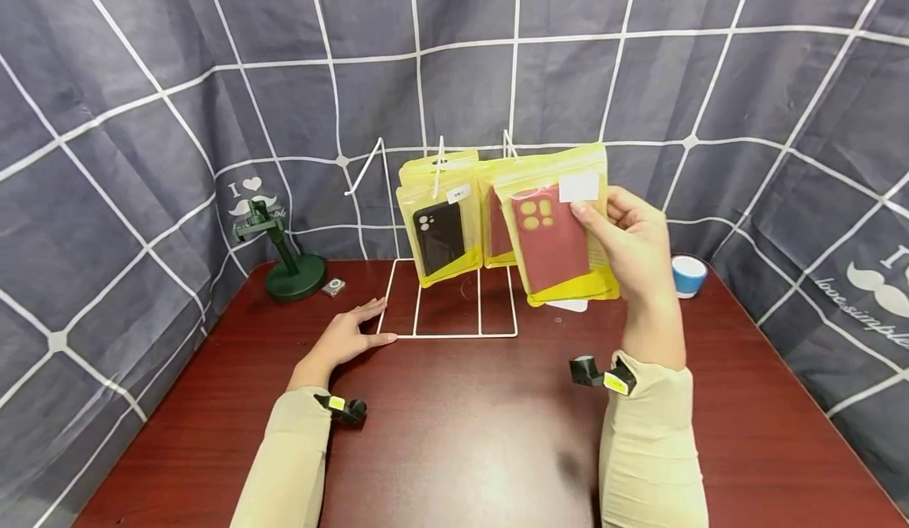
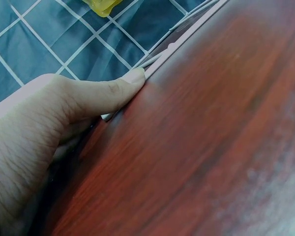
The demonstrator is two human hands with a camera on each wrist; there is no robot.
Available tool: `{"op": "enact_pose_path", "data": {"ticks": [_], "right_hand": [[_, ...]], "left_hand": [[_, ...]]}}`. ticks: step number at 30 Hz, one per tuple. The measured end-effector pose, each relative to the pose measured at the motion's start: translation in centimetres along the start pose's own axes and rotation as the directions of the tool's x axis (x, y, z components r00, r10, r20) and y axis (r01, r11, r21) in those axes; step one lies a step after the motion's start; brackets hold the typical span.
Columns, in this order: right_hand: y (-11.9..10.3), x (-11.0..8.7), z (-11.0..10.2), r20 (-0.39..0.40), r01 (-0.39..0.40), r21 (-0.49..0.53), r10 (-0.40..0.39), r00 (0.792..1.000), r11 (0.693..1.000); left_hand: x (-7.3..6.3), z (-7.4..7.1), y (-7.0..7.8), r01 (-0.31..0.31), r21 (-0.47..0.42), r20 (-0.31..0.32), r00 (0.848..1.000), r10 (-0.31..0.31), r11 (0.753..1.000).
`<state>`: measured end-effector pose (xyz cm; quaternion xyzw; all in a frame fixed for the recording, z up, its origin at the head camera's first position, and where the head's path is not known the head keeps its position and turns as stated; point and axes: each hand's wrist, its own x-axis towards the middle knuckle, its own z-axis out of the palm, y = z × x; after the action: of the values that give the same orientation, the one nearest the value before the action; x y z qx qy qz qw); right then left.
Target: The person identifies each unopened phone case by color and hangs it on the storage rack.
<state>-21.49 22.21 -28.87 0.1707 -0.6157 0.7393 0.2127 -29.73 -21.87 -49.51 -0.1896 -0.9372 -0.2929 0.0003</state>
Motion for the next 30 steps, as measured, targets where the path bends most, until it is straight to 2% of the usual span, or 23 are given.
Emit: {"op": "enact_pose_path", "data": {"ticks": [5,12,23,30], "right_hand": [[1.7,0.7,0.3,0.038,-0.072,-0.064,0.075,0.997,0.995],[2.8,1.0,-0.1,0.046,-0.1,-0.097,0.105,0.993,0.99],[3.7,1.1,-0.4,0.001,-0.15,-0.134,0.151,0.989,0.98],[5.2,1.6,0.1,-0.063,-0.193,-0.175,0.185,0.981,0.965]], "left_hand": [[0.1,-0.1,0.2,0.002,-0.007,-0.009,1.0,-0.002,1.0],[0.2,-0.1,0.2,0.009,-0.001,0.002,1.0,-0.009,1.0],[0.1,0.1,0.1,0.006,-0.008,-0.004,1.0,-0.006,1.0],[0.0,0.1,0.2,0.005,-0.004,-0.003,1.0,-0.005,1.0]]}}
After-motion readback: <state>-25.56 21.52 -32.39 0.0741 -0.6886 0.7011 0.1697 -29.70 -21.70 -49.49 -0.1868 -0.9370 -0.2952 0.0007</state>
